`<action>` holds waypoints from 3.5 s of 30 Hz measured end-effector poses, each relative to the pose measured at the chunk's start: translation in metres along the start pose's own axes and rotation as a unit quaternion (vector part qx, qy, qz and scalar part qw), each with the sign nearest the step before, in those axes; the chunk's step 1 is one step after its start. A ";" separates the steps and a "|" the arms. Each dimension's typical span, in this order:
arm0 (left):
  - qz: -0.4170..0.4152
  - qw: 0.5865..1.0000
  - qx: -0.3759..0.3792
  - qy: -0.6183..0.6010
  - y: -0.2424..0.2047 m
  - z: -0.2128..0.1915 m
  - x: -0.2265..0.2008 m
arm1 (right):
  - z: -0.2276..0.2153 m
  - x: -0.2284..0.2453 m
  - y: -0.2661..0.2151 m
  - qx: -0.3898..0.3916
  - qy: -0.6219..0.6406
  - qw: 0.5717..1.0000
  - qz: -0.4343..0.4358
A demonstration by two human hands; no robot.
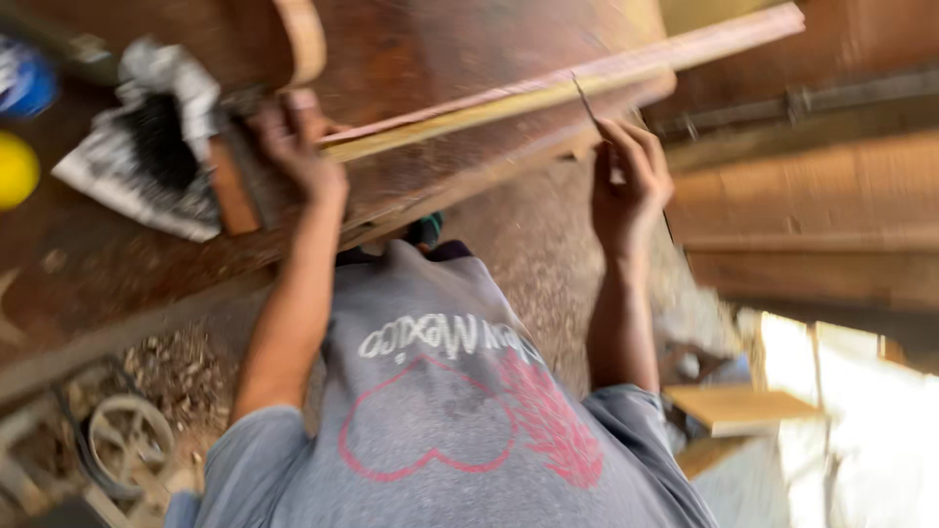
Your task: The person applies pink wood glue to the edges of wooden planks using a small wooden spatula. They spread the glue along the length of the planks and then use a paintbrush to apply a clear liquid finish to the glued edges.
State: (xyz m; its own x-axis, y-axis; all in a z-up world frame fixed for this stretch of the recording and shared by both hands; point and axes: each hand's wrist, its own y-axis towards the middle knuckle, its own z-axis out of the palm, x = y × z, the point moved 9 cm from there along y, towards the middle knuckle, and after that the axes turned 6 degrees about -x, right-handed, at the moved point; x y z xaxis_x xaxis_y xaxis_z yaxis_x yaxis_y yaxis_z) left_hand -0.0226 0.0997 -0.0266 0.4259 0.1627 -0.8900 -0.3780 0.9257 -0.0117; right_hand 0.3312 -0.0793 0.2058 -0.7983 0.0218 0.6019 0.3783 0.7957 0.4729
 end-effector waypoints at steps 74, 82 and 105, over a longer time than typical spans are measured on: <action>-0.024 0.995 0.079 0.052 -0.006 0.010 -0.029 | 0.036 -0.125 -0.061 -0.166 0.066 0.970 0.164; -0.031 0.994 0.079 0.067 -0.005 0.002 -0.022 | 0.023 -0.118 -0.029 -0.050 -0.011 0.992 0.112; -0.043 0.994 0.086 0.054 -0.009 -0.005 -0.020 | 0.030 -0.096 -0.041 -0.017 -0.019 0.989 0.147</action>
State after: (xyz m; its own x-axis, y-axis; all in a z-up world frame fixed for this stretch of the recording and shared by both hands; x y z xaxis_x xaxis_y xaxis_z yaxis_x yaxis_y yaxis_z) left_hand -0.0317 0.0867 -0.0106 0.3565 0.0506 -0.9329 -0.1928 0.9810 -0.0205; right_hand 0.3780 -0.0962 0.1093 -0.6676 0.2724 0.6929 0.6123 0.7303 0.3028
